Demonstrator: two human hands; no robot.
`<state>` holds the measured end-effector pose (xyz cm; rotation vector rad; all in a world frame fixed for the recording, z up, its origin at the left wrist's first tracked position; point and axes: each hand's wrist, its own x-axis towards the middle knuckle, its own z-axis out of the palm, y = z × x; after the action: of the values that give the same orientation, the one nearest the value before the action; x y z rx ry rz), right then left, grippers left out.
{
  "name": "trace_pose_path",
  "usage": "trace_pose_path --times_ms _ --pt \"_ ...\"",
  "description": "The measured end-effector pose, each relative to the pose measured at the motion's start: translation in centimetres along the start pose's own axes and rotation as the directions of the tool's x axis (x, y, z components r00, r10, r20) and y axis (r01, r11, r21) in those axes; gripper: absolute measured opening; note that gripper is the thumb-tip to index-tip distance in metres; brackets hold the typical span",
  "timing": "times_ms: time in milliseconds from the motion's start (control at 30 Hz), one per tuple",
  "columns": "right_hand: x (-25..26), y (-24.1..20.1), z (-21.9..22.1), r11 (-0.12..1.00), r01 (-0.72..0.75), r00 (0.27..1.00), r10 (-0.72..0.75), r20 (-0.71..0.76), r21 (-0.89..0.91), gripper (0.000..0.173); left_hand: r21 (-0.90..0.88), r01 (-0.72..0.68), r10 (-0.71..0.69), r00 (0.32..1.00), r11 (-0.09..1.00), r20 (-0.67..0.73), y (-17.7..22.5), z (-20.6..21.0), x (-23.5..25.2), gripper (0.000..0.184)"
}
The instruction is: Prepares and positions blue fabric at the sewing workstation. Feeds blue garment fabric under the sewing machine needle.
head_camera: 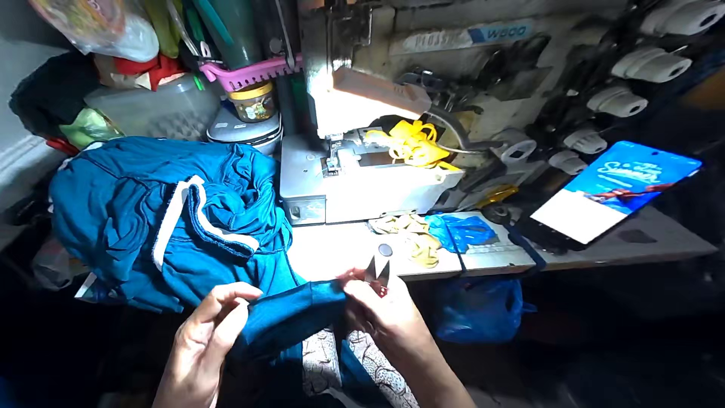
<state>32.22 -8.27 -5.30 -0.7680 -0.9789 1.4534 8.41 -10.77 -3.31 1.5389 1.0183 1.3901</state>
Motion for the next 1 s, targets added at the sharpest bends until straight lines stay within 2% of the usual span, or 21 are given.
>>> trace_pose_path --times_ms 67,133,233,333,433,567,667,733,800,900,1000 --pt "-0.1 -0.3 -0.1 0.968 0.19 0.977 -0.17 0.126 -0.163 0.017 0.112 -0.077 0.067 0.994 0.991 0.087 0.4 -0.6 0.0 0.025" --pt "0.1 -0.6 0.1 0.879 0.349 0.933 -0.293 0.21 -0.324 0.019 0.262 -0.089 0.068 0.994 0.961 0.087 1.2 -0.4 0.0 0.021" --pt "0.4 -0.6 0.7 0.754 0.417 0.908 -0.367 0.201 -0.507 0.021 0.501 -0.112 0.109 0.993 0.858 0.034 1.9 0.1 0.2 0.03" --pt "0.8 -0.8 0.8 0.642 0.444 0.885 -0.426 0.19 -0.625 0.015 0.679 -0.204 0.253 0.967 0.705 0.027 1.8 0.2 1.6 0.02" --pt "1.4 -1.3 0.4 0.659 0.367 0.916 -0.377 0.134 -0.657 0.014 0.738 -0.253 0.303 0.951 0.625 0.069 1.2 0.3 4.8 0.018" --pt "3.4 -1.9 -0.1 0.692 0.176 0.975 -0.222 0.025 -0.7 0.018 0.724 -0.185 0.158 0.982 0.664 0.106 0.8 2.5 11.7 0.019" --pt "6.2 -1.9 -1.1 0.779 -0.001 0.996 -0.057 -0.073 -0.627 0.023 0.667 -0.238 0.119 0.968 0.706 0.219 -0.3 4.6 17.9 0.021" --pt "7.9 -2.0 -1.7 0.843 -0.09 0.99 0.019 -0.138 -0.531 0.026 0.674 -0.283 0.092 0.948 0.682 0.304 -1.7 5.8 21.7 0.021" --pt "9.4 -2.5 -2.0 0.878 -0.115 0.984 0.038 -0.171 -0.464 0.028 0.718 -0.277 0.021 0.939 0.639 0.343 -2.8 6.9 24.6 0.025" --pt "11.0 -2.7 -1.9 0.926 -0.095 0.981 0.026 -0.191 -0.365 0.026 0.82 -0.108 -0.163 0.957 0.562 0.238 -3.3 9.0 27.7 0.031" --pt "11.5 -2.6 -2.1 0.891 -0.128 0.98 0.047 -0.191 -0.437 0.028 0.838 -0.027 -0.186 0.971 0.545 0.152 -3.4 9.9 28.4 0.032"
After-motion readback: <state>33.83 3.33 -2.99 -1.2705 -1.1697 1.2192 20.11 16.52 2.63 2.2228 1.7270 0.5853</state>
